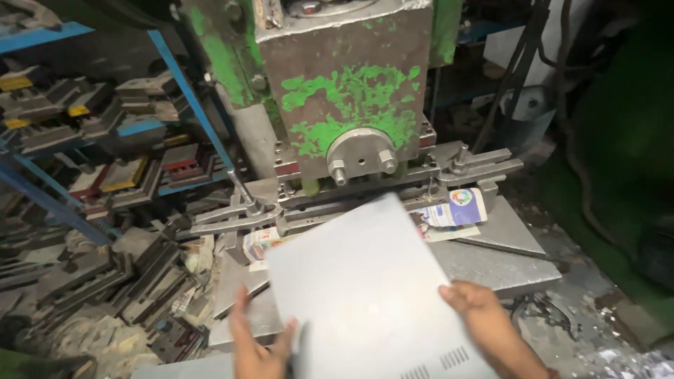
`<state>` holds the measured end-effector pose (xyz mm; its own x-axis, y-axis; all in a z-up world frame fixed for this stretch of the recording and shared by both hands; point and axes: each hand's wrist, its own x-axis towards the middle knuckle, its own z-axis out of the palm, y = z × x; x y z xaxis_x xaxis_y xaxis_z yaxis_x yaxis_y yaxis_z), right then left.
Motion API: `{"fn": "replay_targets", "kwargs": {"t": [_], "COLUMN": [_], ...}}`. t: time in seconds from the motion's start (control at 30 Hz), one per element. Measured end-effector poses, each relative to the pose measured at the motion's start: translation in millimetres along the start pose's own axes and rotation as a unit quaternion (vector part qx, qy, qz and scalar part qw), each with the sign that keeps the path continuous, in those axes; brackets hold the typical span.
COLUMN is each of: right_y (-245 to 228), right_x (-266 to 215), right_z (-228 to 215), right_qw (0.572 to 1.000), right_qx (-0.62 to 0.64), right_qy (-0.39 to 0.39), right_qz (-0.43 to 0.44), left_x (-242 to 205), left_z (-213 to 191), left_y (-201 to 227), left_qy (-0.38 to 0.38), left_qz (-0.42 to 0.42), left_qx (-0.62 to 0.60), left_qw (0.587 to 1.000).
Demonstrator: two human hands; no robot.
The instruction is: The recorder is feeding flat metal sheets into an industrial stamping press to punch ventilation slots.
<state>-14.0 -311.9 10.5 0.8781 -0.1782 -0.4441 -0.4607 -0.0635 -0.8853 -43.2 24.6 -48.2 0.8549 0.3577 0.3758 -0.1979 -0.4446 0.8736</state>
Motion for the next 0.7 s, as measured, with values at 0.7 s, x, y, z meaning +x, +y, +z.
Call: {"fn": "replay_targets", "kwargs": {"t": [0.7], "right_y": [-50.6], "right_x": [104.9], "right_z": [-8.2], "right_qw": [0.990], "right_qx": [0.121], "right_qy": [-0.061], "right_qz": [-0.042], "left_x": [62.9], "left_z": [55.9], "left_y": [33.0], "left_qy": [-0.119], "left_qz": [-0.312], "left_qx": [-0.242], "left_qw": [0.911]}}
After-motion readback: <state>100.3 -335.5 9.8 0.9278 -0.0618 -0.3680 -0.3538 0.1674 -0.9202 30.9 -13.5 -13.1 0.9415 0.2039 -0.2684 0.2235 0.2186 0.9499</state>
